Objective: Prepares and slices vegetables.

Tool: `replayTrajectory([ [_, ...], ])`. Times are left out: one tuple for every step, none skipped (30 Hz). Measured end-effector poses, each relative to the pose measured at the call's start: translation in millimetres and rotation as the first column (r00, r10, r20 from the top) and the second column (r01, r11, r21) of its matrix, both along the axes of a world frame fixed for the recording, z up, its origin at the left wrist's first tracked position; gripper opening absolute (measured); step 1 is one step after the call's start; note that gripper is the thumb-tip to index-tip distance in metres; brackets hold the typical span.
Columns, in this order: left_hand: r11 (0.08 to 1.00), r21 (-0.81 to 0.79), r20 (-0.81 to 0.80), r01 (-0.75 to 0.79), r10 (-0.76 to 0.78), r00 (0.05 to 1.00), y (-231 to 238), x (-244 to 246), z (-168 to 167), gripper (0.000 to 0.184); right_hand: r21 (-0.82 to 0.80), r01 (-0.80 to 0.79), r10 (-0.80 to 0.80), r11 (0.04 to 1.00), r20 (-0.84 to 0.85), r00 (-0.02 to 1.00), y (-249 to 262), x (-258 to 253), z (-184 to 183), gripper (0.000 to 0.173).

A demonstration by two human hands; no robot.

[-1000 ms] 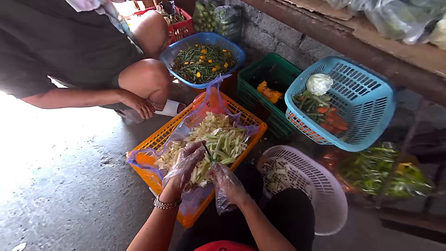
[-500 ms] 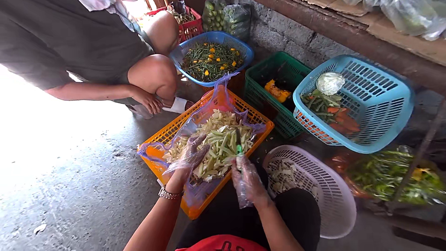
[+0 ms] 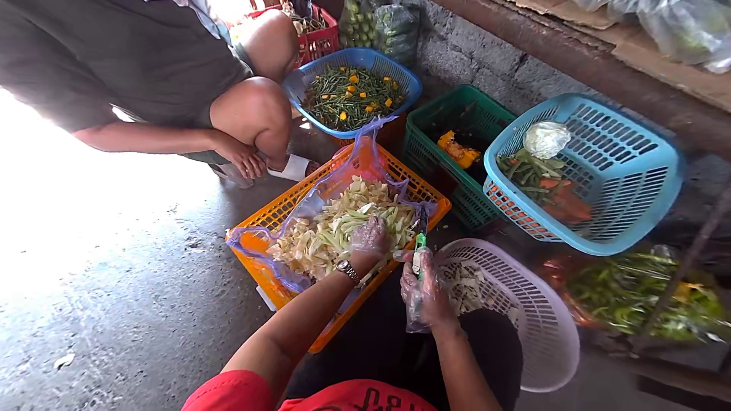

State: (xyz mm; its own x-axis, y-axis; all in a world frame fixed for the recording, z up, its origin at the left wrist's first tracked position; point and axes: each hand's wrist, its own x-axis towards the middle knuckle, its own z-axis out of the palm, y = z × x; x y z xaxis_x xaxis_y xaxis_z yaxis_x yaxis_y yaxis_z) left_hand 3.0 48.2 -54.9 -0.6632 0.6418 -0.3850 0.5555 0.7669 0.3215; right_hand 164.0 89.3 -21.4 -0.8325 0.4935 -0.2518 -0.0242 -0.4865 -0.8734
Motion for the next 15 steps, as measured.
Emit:
replayTrajectory([
  [1.000, -0.010, 0.013, 0.014, -0.014, 1.000, 1.0, -1.2, -2.1, 0.060, 0.004, -0.004, 0.004, 1.000, 0.003, 1.000, -0.4, -0.6, -0.4, 0.046],
  [1.000, -0.011, 0.024, 0.028, -0.027, 0.999, 2.1, -2.8, -4.3, 0.059, 0.008, -0.008, 0.008, 1.000, 0.004, 1.000, -0.7, -1.3, -0.6, 0.047],
  [0.999, 0.004, 0.042, 0.034, -0.034, 0.999, 2.5, -5.1, -5.6, 0.055, 0.011, -0.014, 0.013, 1.000, 0.004, 1.000, -1.1, -2.0, -0.2, 0.047],
  [0.999, 0.041, 0.079, 0.022, -0.025, 0.997, 2.2, -8.6, -6.8, 0.050, 0.011, -0.015, 0.015, 1.000, 0.003, 1.000, -1.6, -2.5, 0.1, 0.047],
  [0.995, 0.100, 0.143, -0.016, 0.002, 0.990, 1.2, -13.6, -6.3, 0.044, 0.011, -0.010, 0.010, 1.000, -0.003, 1.000, -1.8, -2.7, -0.1, 0.047],
  [0.977, 0.197, 0.246, -0.083, 0.032, 0.969, -1.6, -19.0, -3.2, 0.041, 0.013, -0.004, 0.004, 1.000, -0.006, 1.000, -1.7, -2.4, -0.2, 0.047],
  [0.933, 0.311, 0.372, -0.183, 0.058, 0.927, -6.0, -23.2, 0.5, 0.042, 0.023, 0.005, -0.005, 1.000, -0.007, 1.000, -1.7, -1.7, -1.3, 0.047],
  [0.867, 0.402, 0.489, -0.293, 0.067, 0.870, -11.3, -25.4, 5.2, 0.045, 0.042, 0.010, -0.010, 0.999, 0.000, 1.000, -1.5, -0.9, -2.8, 0.046],
  [0.783, 0.482, 0.571, -0.392, 0.059, 0.819, -17.5, -25.2, 12.1, 0.046, 0.084, 0.003, -0.004, 0.996, 0.019, 1.000, -1.5, -0.3, -4.1, 0.046],
  [0.686, 0.553, 0.625, -0.473, 0.035, 0.780, -24.3, -23.7, 21.8, 0.043, 0.155, -0.011, 0.004, 0.988, 0.043, 0.999, -2.2, -0.2, -4.6, 0.047],
  [0.584, 0.611, 0.656, -0.534, 0.002, 0.754, -30.8, -23.0, 29.0, 0.037, 0.250, -0.029, 0.013, 0.968, 0.066, 0.998, -4.5, -0.7, -4.0, 0.046],
  [0.496, 0.651, 0.672, -0.574, -0.026, 0.740, -36.6, -23.4, 33.8, 0.031, 0.360, -0.049, 0.020, 0.932, 0.084, 0.996, -8.4, -1.0, -2.0, 0.046],
  [0.437, 0.666, 0.681, -0.604, -0.025, 0.732, -41.7, -23.3, 39.1, 0.030, 0.469, -0.071, 0.025, 0.880, 0.102, 0.994, -13.5, -0.4, 1.2, 0.045],
  [0.394, 0.668, 0.685, -0.632, 0.007, 0.728, -45.6, -22.1, 45.6, 0.031, 0.559, -0.101, 0.034, 0.823, 0.130, 0.991, -19.2, 0.9, 5.6, 0.045],
  [0.349, 0.667, 0.690, -0.658, 0.044, 0.723, -47.9, -20.7, 50.7, 0.032, 0.615, -0.146, 0.055, 0.775, 0.165, 0.985, -25.9, 2.6, 10.2, 0.045],
])
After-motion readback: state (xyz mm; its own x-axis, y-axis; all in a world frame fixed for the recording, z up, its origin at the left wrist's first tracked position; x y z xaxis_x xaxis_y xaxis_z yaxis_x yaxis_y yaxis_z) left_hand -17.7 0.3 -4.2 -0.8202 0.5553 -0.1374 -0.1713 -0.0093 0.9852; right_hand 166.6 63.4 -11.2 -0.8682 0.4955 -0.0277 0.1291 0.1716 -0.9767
